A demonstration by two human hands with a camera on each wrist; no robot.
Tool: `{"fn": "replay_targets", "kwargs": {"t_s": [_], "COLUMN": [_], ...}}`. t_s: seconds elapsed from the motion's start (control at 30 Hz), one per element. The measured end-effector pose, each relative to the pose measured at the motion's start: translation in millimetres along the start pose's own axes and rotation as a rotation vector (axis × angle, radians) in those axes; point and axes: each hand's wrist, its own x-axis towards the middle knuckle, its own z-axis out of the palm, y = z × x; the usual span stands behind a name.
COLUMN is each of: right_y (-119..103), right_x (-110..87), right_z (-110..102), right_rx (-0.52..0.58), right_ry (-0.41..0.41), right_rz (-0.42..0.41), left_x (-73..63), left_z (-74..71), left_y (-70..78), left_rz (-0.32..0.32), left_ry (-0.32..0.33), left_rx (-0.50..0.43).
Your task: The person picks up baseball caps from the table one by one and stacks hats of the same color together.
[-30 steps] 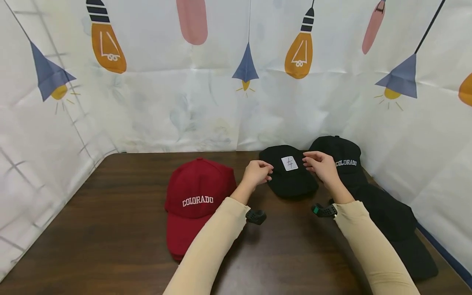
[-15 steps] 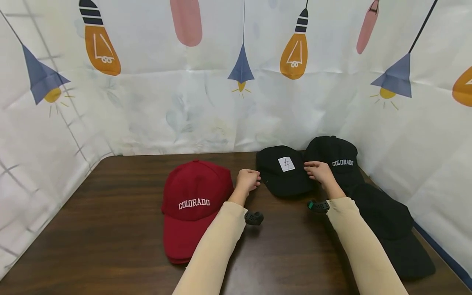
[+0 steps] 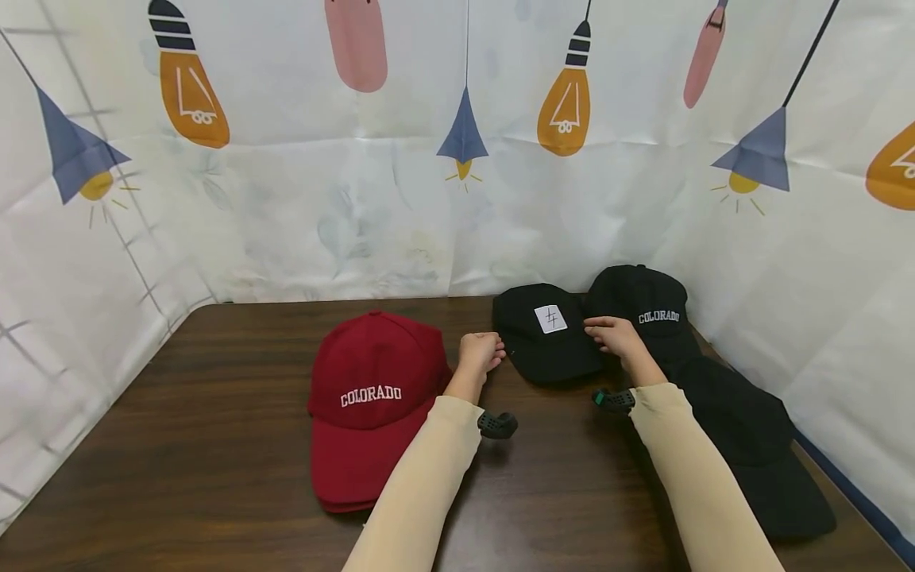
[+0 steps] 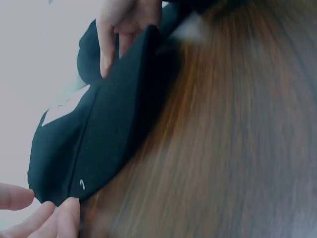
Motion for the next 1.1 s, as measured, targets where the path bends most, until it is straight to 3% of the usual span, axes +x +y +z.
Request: {"fn": "replay_targets", "kwargs": {"t_s": [0.2, 0.47, 0.73, 1.1], "right_y": [2, -1, -4, -17], "right_x": [2.4, 1.2, -6.0, -27.5], "right_z": [-1, 7, 7, -7], "right_rx": [0.088, 0.237, 0.329, 0.427], "right_ry": [-0.021, -0.025, -0.044, -0.039], "right_rz": [0.032, 0.031, 0.021, -0.016], "left_x": [-5.9, -15.5, -25.1, -42.4], "left_z": [3.6, 4.2, 9.7, 20.3], "left_y": [-0.2, -4.9, -6.9, -3.6], "left_rz": [-0.029, -0.065, -0.100, -0.043], "left_ry": [-0.005, -0.029, 0.049, 0.056], "left_rx": [-0.081, -0.278, -0.495, -0.560]}}
